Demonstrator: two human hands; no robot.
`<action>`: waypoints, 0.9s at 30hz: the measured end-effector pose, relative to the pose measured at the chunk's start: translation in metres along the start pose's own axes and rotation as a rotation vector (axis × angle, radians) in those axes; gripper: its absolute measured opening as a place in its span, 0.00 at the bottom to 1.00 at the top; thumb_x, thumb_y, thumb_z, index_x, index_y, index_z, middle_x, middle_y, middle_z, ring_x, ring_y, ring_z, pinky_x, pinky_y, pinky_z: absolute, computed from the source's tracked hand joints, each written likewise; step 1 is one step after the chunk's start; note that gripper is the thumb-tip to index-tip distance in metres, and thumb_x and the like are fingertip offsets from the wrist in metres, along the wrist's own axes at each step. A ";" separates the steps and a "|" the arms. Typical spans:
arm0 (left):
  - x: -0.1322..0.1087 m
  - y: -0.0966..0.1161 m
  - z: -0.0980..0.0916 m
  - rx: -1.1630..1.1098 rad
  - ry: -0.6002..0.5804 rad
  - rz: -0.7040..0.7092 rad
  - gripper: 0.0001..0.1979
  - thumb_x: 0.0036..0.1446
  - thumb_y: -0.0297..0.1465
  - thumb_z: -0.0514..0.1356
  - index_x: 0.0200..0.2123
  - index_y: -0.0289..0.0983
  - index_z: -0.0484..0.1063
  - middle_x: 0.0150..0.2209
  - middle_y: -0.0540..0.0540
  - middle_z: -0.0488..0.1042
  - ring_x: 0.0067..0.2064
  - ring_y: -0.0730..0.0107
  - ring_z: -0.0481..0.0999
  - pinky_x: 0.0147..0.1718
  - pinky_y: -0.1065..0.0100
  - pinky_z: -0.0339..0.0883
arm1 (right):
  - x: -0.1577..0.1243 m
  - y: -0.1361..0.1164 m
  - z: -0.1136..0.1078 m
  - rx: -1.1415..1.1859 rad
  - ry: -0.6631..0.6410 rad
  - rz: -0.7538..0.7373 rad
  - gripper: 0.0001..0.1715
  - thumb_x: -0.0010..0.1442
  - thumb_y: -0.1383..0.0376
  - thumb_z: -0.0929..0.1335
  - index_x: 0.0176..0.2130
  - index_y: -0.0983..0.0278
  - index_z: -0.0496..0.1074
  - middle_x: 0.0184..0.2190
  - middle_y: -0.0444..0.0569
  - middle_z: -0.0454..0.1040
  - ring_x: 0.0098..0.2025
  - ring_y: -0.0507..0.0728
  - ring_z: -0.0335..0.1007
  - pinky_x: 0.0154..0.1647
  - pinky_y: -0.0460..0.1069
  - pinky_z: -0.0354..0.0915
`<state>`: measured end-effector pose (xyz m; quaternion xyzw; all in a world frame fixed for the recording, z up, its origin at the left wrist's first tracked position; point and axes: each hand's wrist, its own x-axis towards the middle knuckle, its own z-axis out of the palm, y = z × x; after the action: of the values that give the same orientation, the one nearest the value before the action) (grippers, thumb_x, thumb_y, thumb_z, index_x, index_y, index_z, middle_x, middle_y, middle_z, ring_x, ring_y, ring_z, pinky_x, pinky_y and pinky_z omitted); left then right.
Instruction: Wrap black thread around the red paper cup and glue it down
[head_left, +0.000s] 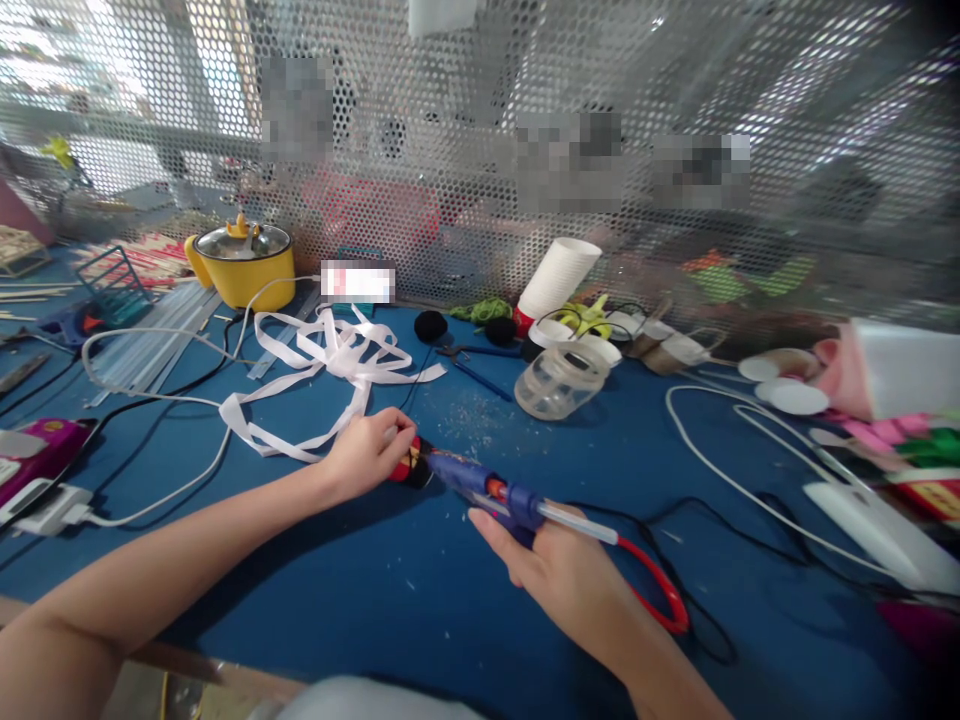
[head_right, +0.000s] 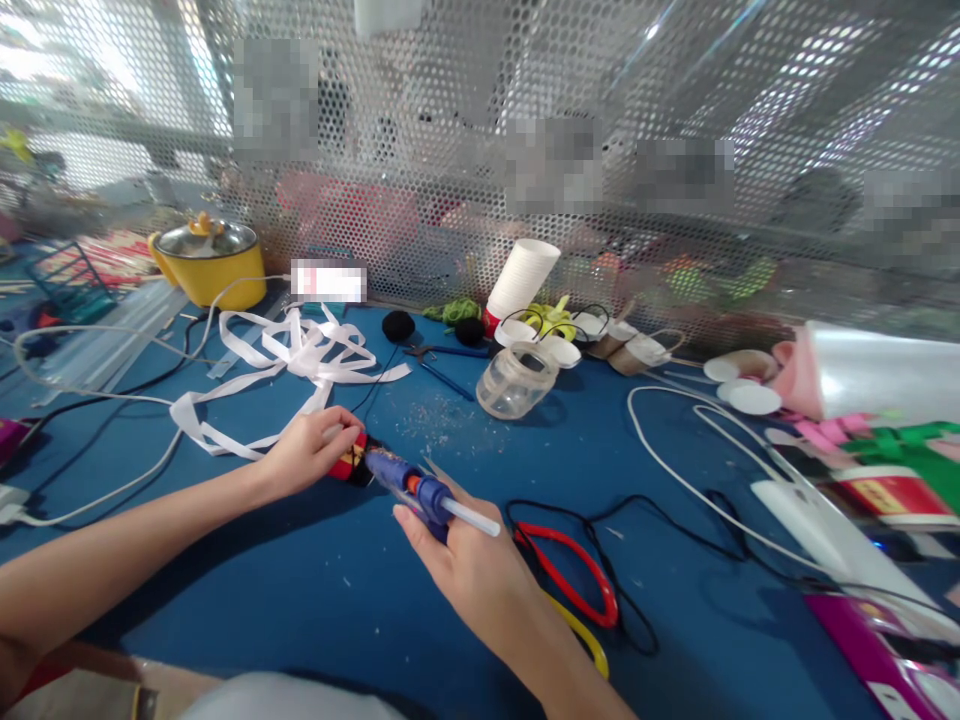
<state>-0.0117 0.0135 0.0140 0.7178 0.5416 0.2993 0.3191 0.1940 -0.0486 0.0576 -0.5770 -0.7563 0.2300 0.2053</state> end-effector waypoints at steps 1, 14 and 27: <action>-0.001 0.000 0.000 -0.001 -0.005 0.006 0.12 0.58 0.35 0.50 0.35 0.35 0.70 0.28 0.46 0.76 0.29 0.70 0.73 0.29 0.71 0.64 | 0.001 0.001 0.001 -0.017 -0.011 -0.005 0.19 0.56 0.52 0.62 0.19 0.56 0.66 0.10 0.44 0.65 0.27 0.61 0.74 0.30 0.51 0.66; -0.002 -0.002 -0.001 -0.008 -0.022 0.068 0.12 0.59 0.34 0.49 0.36 0.35 0.69 0.30 0.45 0.76 0.30 0.70 0.74 0.30 0.70 0.65 | 0.008 0.007 0.006 -0.040 0.015 -0.043 0.23 0.57 0.48 0.60 0.19 0.58 0.64 0.10 0.43 0.65 0.23 0.58 0.72 0.24 0.49 0.64; -0.004 -0.004 0.000 0.026 -0.016 0.116 0.11 0.59 0.33 0.49 0.37 0.35 0.69 0.31 0.45 0.76 0.30 0.69 0.75 0.30 0.70 0.66 | 0.004 0.006 0.003 0.049 -0.125 0.062 0.25 0.58 0.47 0.57 0.23 0.61 0.64 0.10 0.41 0.64 0.14 0.54 0.67 0.20 0.47 0.64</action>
<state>-0.0151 0.0110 0.0108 0.7545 0.5002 0.3044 0.2964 0.1962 -0.0439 0.0514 -0.5796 -0.7435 0.2905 0.1643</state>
